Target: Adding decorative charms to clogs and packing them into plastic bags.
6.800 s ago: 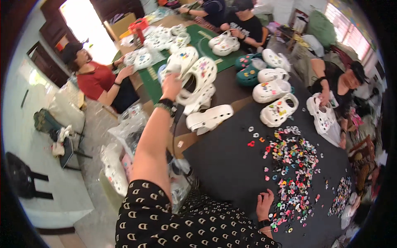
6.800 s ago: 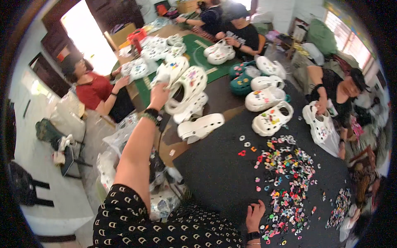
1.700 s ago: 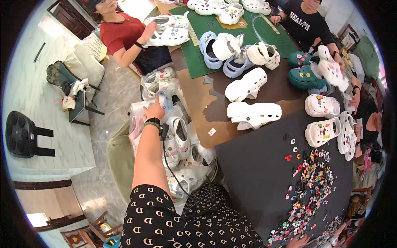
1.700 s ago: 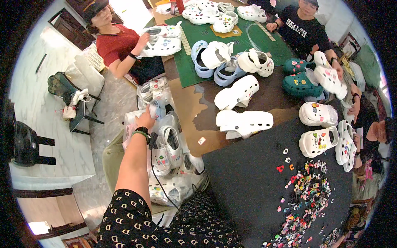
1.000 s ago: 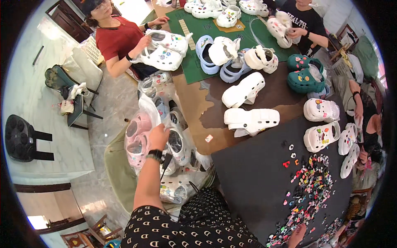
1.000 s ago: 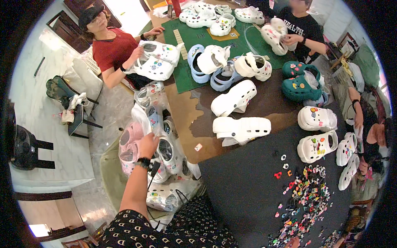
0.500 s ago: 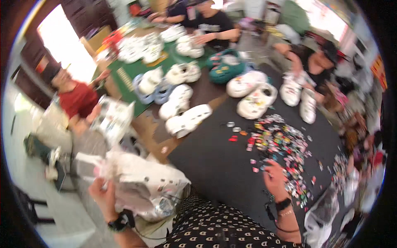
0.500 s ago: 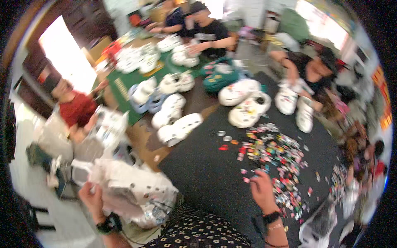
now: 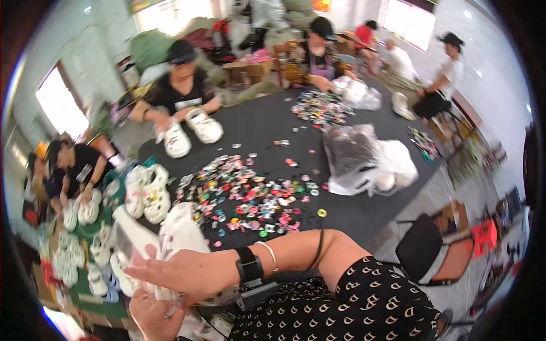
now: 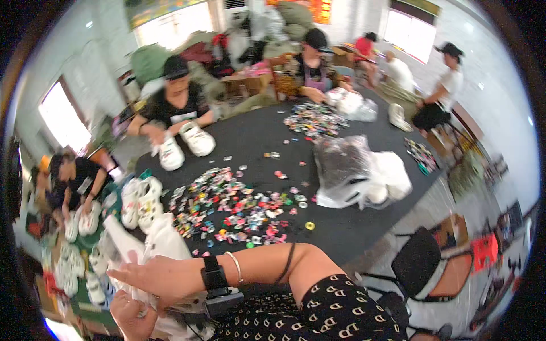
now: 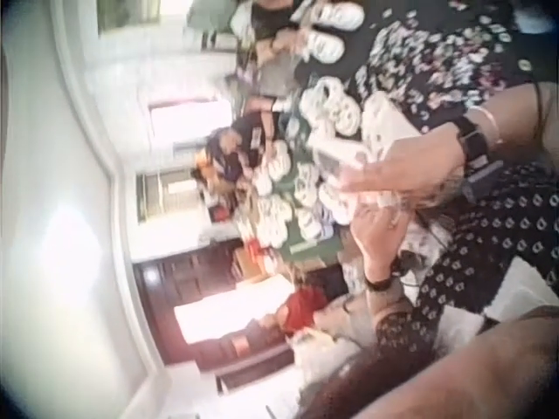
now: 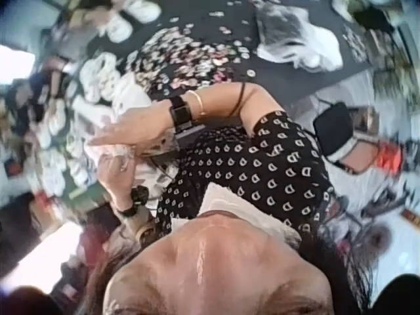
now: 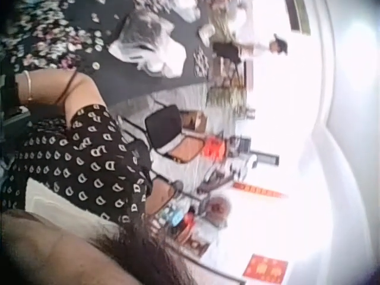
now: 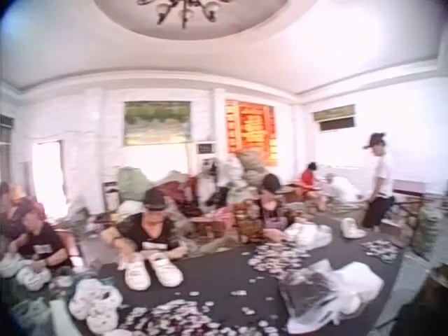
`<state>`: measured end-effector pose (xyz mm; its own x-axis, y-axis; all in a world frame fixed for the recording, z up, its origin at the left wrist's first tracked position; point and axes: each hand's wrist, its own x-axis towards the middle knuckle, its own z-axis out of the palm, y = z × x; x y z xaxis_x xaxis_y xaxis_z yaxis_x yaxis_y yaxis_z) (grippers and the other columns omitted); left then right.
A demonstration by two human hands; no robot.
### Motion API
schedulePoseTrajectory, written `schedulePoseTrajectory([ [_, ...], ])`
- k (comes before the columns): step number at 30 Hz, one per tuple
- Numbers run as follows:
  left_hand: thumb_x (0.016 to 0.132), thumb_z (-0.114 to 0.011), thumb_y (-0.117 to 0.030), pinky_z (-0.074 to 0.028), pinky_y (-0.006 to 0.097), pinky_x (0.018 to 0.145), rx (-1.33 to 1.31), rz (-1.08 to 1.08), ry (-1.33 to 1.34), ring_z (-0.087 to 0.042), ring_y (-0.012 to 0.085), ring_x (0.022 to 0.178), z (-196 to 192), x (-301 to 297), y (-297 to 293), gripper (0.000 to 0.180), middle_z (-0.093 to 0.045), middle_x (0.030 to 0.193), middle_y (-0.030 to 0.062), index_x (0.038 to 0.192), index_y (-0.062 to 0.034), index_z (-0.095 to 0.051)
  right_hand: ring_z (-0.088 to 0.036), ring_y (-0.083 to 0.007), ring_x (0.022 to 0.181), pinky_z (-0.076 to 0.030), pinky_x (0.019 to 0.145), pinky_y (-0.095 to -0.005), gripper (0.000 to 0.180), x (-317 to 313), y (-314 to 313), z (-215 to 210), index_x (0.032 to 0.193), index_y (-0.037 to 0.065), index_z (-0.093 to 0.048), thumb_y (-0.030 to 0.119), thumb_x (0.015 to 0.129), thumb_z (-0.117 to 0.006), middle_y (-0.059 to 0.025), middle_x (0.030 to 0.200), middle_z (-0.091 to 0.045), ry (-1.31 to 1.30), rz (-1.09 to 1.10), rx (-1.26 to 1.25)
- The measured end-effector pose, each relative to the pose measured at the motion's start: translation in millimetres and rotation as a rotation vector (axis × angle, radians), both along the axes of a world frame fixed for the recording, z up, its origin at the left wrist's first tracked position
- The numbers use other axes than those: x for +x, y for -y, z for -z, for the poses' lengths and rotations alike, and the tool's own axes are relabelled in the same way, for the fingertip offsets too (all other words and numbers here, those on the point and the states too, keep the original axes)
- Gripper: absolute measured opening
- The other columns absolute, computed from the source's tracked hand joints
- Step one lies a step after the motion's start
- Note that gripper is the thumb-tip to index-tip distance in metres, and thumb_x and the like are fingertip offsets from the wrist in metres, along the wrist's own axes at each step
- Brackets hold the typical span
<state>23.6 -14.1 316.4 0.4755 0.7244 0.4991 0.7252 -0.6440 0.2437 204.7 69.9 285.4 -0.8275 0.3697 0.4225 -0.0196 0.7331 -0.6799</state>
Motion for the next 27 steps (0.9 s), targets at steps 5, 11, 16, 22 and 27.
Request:
schedulePoseTrajectory([
  [5,0.069,-0.072,-0.004,-0.045,0.04,0.06,-0.124,0.306,0.018,-0.054,0.031,0.062,3,74,-34,0.012,-0.055,0.063,0.0115,0.07,-0.0058,-0.061,-0.061,-0.0381,0.089,-0.05,0.073,-0.0445,0.062,66,1,24,0.125,0.004,-0.048,0.007,0.066,-0.069,-0.0157,0.097,-0.061,0.084,0.262,0.047],
  [11,0.056,-0.074,-0.009,-0.04,0.037,0.069,0.006,0.387,-0.025,-0.053,0.0262,0.066,18,117,-52,0.04,-0.05,0.066,0.0056,0.096,-0.0065,-0.068,-0.062,-0.0329,0.079,-0.05,0.066,-0.0401,0.028,137,17,27,0.093,0.007,-0.065,0.001,0.066,-0.065,-0.0087,0.088,-0.06,-0.084,0.653,0.164],
  [16,0.066,-0.073,-0.007,-0.044,0.04,0.074,0.047,0.336,0.17,-0.056,0.0289,0.079,11,136,-57,0.051,-0.062,0.085,0.0069,0.116,-0.0061,-0.063,-0.06,-0.0325,0.074,-0.048,0.065,-0.039,0.027,232,10,28,0.087,0.004,-0.063,0.0,0.061,-0.068,-0.0114,0.081,-0.059,-0.154,1.024,0.262],
  [22,0.073,-0.067,-0.002,-0.046,0.039,0.088,-0.132,0.166,0.128,-0.058,0.0347,0.102,36,87,-61,0.034,-0.06,0.112,0.0176,0.107,0.001,-0.064,-0.064,-0.0177,0.084,-0.049,0.077,-0.0301,0.025,334,15,-10,0.095,0.003,-0.068,0.002,0.071,-0.071,-0.0102,0.091,-0.068,-0.332,1.7,0.531],
  [27,0.084,-0.065,-0.006,-0.05,0.037,0.072,-0.071,0.094,0.167,-0.063,0.031,0.078,40,69,-60,0.014,-0.067,0.086,0.0138,0.098,-0.0061,-0.069,-0.062,-0.0248,0.083,-0.046,0.077,-0.0322,0.023,403,6,-9,0.099,0.001,-0.066,0.009,0.078,-0.073,-0.0131,0.088,-0.065,-0.613,1.992,0.781],
])
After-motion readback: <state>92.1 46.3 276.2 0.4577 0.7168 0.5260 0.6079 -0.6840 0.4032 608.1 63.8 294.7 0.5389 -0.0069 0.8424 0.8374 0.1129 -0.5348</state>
